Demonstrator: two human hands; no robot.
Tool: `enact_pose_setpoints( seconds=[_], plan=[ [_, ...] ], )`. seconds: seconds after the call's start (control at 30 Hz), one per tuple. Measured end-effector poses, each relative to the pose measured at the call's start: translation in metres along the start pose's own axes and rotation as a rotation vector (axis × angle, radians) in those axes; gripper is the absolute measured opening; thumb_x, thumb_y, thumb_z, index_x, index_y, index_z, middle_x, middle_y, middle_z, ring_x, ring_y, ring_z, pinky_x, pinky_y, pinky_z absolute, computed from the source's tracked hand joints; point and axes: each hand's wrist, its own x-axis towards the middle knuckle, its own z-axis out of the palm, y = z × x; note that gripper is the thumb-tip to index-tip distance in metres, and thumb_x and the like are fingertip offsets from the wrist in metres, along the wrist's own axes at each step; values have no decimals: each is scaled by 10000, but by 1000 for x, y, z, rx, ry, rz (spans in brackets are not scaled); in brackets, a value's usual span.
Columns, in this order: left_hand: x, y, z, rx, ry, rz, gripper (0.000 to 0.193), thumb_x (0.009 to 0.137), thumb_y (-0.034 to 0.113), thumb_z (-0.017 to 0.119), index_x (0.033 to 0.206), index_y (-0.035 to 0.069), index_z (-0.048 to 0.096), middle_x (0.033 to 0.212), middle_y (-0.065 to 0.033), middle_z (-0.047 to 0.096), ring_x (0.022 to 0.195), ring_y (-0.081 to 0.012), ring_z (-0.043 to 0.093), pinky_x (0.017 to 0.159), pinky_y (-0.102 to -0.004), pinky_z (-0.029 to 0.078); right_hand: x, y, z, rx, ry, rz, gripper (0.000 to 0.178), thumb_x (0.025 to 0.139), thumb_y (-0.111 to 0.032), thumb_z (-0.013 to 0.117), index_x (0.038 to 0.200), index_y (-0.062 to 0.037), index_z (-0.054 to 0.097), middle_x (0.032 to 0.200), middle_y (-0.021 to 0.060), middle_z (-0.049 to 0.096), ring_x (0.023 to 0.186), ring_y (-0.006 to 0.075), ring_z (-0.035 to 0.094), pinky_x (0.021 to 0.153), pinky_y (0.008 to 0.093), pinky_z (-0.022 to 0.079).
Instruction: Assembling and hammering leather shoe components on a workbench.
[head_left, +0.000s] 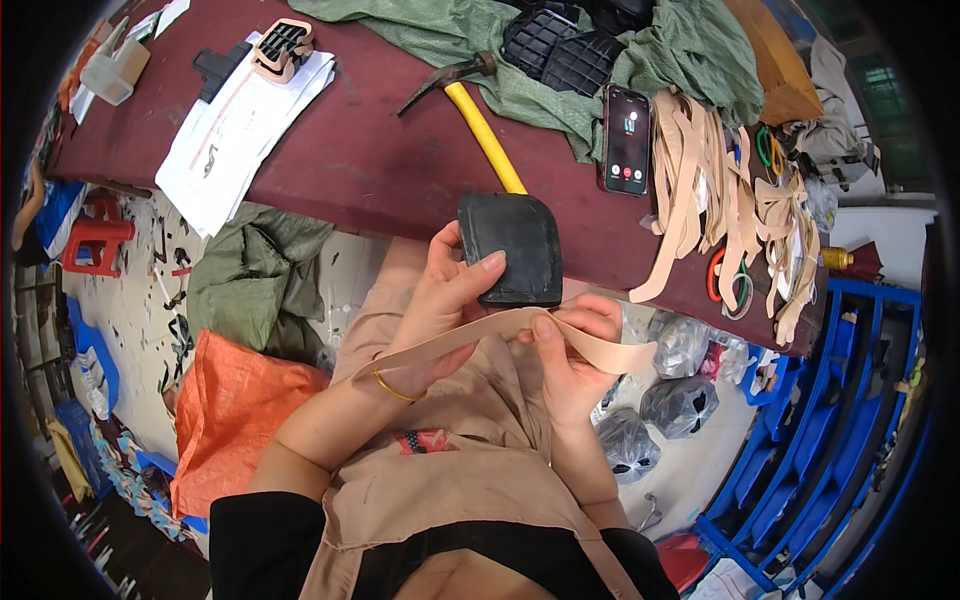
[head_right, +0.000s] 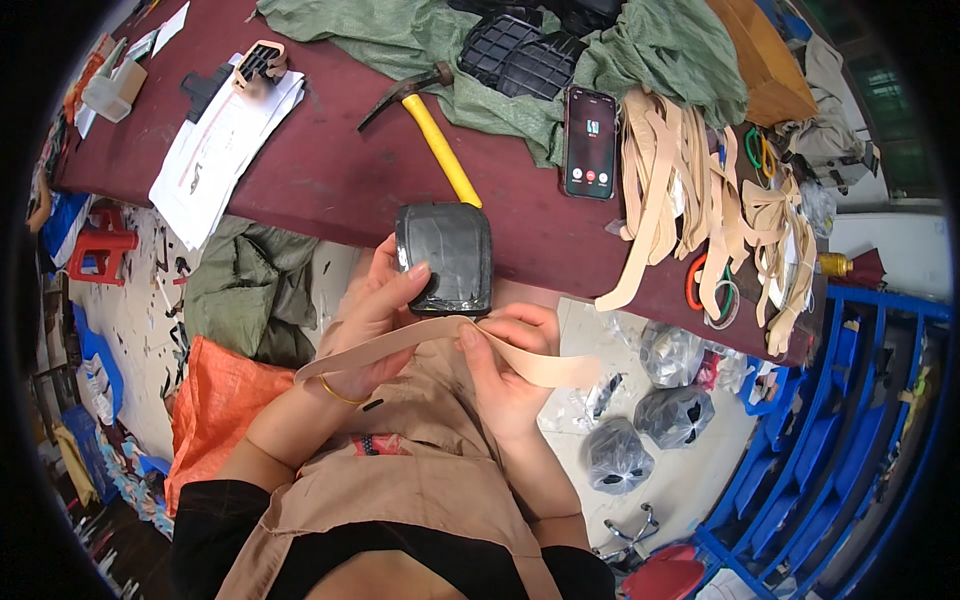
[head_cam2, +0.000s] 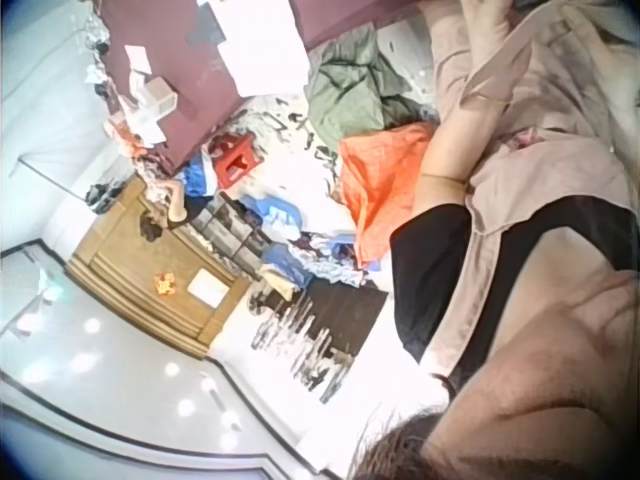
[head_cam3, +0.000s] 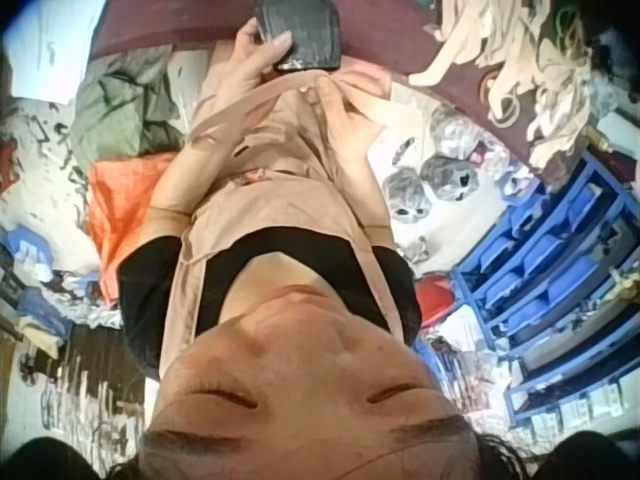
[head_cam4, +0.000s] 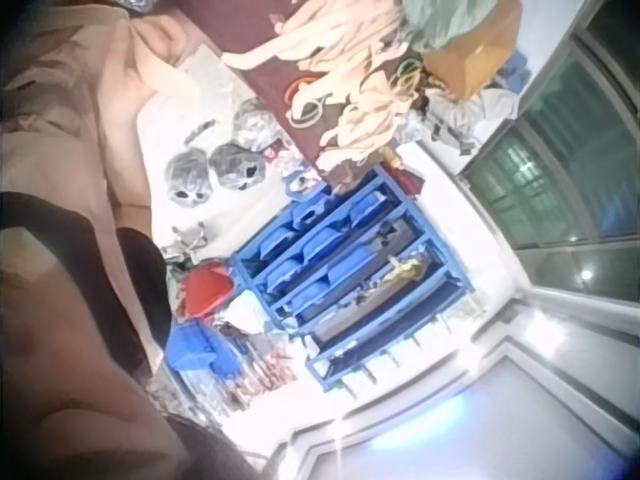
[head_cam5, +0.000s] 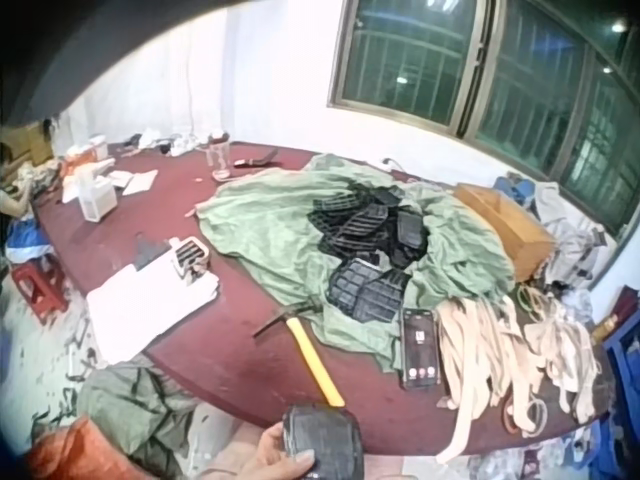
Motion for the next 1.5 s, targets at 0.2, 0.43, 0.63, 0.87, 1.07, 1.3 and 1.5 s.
enact_pose_setpoints(
  seconds=[0.2, 0.43, 0.63, 0.87, 1.07, 1.3, 1.5],
  plan=[
    [1, 0, -6, -39, 9, 21, 519, 891, 54, 581, 1282, 75, 240, 1168, -139, 507, 1004, -199, 592, 859, -361, 526, 3, -3, 5, -10, 24, 6, 153, 777, 17, 700, 878, -30, 596, 873, 85, 557, 817, 162, 559, 659, 265, 476],
    [2, -1, -10, -67, 20, 11, 515, 893, 35, 568, 1281, 101, 236, 1176, -126, 501, 1038, -198, 571, 873, -364, 516, 6, -3, 7, -17, 23, 45, 140, 774, 30, 694, 858, -31, 600, 776, 49, 601, 839, 175, 551, 671, 275, 460],
    [1, 0, -14, -23, 46, -28, 510, 897, 14, 546, 1302, 108, 252, 1193, -115, 496, 1039, -200, 572, 880, -365, 517, 6, 1, 6, -93, 39, 6, 164, 740, 34, 719, 850, -30, 616, 775, 49, 596, 801, 177, 553, 655, 280, 445],
    [-5, 10, -26, 26, -26, -193, 513, 906, 25, 485, 1378, 79, 291, 1306, -165, 475, 1147, -288, 549, 938, -394, 501, 23, -17, -14, 13, -186, 141, 161, 683, 19, 774, 814, -13, 685, 808, 63, 585, 637, 134, 581, 561, 240, 454],
    [-7, 13, -29, 54, -120, -248, 594, 867, 11, 535, 1397, 45, 271, 1310, -168, 475, 1160, -274, 539, 970, -366, 470, 31, -16, -17, 24, -255, 94, 156, 700, 35, 761, 834, 14, 684, 820, 70, 591, 579, 111, 602, 510, 210, 472],
    [-6, 14, -35, 56, -221, -319, 641, 855, 5, 582, 1404, 52, 256, 1268, -102, 509, 1155, -195, 534, 972, -340, 454, 34, -16, -19, 100, -259, 145, 155, 707, 39, 757, 840, 32, 678, 827, 80, 594, 597, 114, 603, 524, 214, 486],
    [-8, 17, -38, 103, -219, -370, 688, 830, 26, 623, 1409, 35, 251, 1276, -87, 505, 1171, -173, 515, 997, -323, 418, 39, -16, -22, 114, -249, 209, 137, 722, 30, 750, 838, 37, 678, 827, 83, 593, 604, 118, 602, 506, 210, 483]
  ],
)
